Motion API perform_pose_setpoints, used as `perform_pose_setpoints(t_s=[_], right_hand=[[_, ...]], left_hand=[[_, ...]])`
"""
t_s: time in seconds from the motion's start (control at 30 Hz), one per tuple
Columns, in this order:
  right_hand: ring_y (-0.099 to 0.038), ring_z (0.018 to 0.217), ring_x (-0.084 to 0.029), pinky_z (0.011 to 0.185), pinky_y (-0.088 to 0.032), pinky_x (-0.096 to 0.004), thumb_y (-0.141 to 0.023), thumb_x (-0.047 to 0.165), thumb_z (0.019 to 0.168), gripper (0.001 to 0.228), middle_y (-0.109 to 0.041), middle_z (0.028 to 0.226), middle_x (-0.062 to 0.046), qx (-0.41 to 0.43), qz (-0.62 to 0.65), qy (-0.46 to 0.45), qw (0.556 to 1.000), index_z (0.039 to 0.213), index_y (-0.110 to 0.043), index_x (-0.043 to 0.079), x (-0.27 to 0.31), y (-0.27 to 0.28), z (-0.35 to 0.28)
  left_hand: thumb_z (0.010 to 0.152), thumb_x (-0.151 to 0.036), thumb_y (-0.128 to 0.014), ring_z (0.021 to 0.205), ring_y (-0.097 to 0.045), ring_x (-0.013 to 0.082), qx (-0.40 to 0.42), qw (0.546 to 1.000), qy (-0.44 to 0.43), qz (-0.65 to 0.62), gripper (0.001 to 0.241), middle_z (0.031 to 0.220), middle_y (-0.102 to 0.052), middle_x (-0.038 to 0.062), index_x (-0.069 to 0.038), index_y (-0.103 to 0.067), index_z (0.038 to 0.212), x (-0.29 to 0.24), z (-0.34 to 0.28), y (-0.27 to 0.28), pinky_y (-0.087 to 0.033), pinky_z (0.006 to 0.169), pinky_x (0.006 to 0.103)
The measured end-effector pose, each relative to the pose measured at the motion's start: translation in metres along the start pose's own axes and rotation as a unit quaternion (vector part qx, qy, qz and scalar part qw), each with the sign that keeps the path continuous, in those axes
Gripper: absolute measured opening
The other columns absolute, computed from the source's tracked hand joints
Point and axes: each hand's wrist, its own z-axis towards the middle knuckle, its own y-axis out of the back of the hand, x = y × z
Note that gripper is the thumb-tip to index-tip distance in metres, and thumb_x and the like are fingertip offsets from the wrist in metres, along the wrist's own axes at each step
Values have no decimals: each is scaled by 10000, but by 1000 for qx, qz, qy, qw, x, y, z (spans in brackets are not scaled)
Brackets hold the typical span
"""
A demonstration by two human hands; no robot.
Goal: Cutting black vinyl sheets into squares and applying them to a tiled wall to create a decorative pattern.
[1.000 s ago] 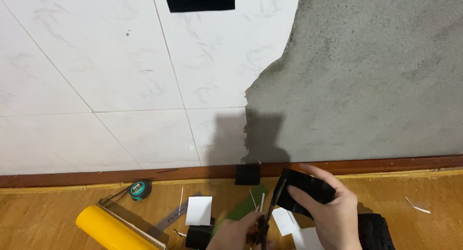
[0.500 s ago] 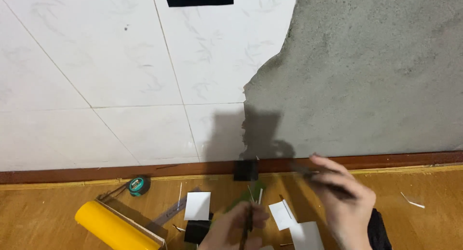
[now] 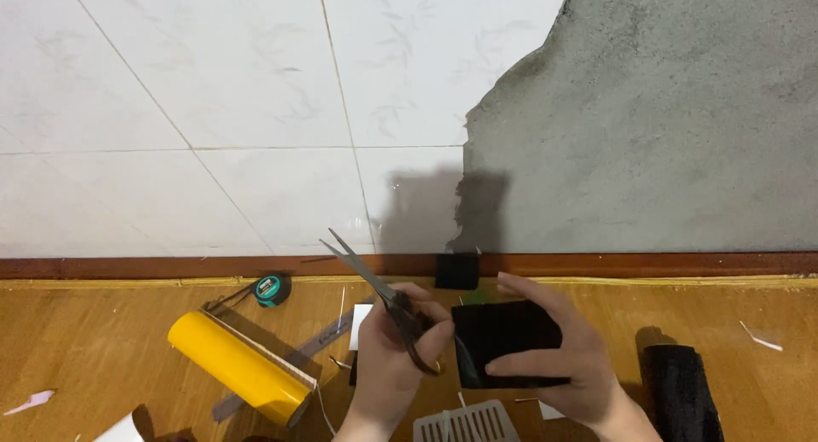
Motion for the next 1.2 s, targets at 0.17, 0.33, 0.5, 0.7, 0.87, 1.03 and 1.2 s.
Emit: perform_pose_setpoints(t_s=[0.17, 0.33, 0.5, 0.7, 0.87, 1.03, 1.2], right_hand=[[-615, 1426, -368, 1138, -547, -461, -812, -23, 546, 419, -501, 1592, -238, 11, 19, 3, 1000, 880, -916, 206, 1, -1, -1], [-752, 1347, -242, 1151, -551, -432, -1016, -138, 500, 958, -764, 1491, -86, -41, 147, -406, 901, 1400, -774, 85, 3, -2, -1], [-736, 1367, -256, 1154, -508, -432, -939, -258, 450, 1128, -805, 1478, -119, -81, 190, -568, 797, 1503, -740, 97, 2, -3, 18], [-634, 1437, -499, 1199, -517, -704, -732, 479, 1163, 922, -402, 1666, -357, 169, 444, -165, 864, 1702, -96, 84, -3, 14, 14], [-898, 823, -377, 817, -726, -453, -936, -207, 648, 616, -960, 1029, -332, -13, 256, -526, 811, 1249, -857, -100, -36, -6, -7], [-722, 643, -308, 665, -577, -372, -911, -224, 745, 228, -843, 770, -294, -57, 251, -525, 811, 969, -879, -201, -53, -7, -22], [-737, 692, -464, 672, -624, -526, -779, -291, 844, 209, -789, 854, -418, -141, 272, -603, 737, 1049, -793, -251, -24, 3, 7]], left_hand=[[810, 55, -846, 862, -801, 251, 1, 999, 23, -28, 434, 970, -866, 195, -15, -650, 1190, 0, 0, -1, -627, 826, 377], [788, 98, -827, 972, -790, 302, 24, 993, 25, -110, 475, 1099, -824, 230, -15, -618, 1200, 32, 10, 11, -623, 891, 426], [740, 127, -861, 824, -733, 275, -5, 997, -9, -75, 437, 898, -785, 184, -7, -649, 1098, 31, 8, 11, -576, 808, 402], [738, 155, -840, 742, -740, 248, 4, 999, -35, -11, 376, 843, -810, 178, 1, -670, 1036, 18, 5, 7, -589, 721, 361], [745, 94, -842, 703, -718, 202, 13, 998, -44, 52, 332, 841, -823, 171, 9, -686, 1025, 15, 1, 0, -603, 681, 324], [727, 57, -827, 741, -780, 241, -18, 997, -55, 57, 312, 859, -867, 202, -26, -673, 985, 10, -5, -8, -647, 744, 372], [703, 105, -842, 729, -806, 244, -14, 994, -90, 53, 398, 827, -873, 182, -63, -644, 1005, 12, -4, -1, -640, 714, 368]])
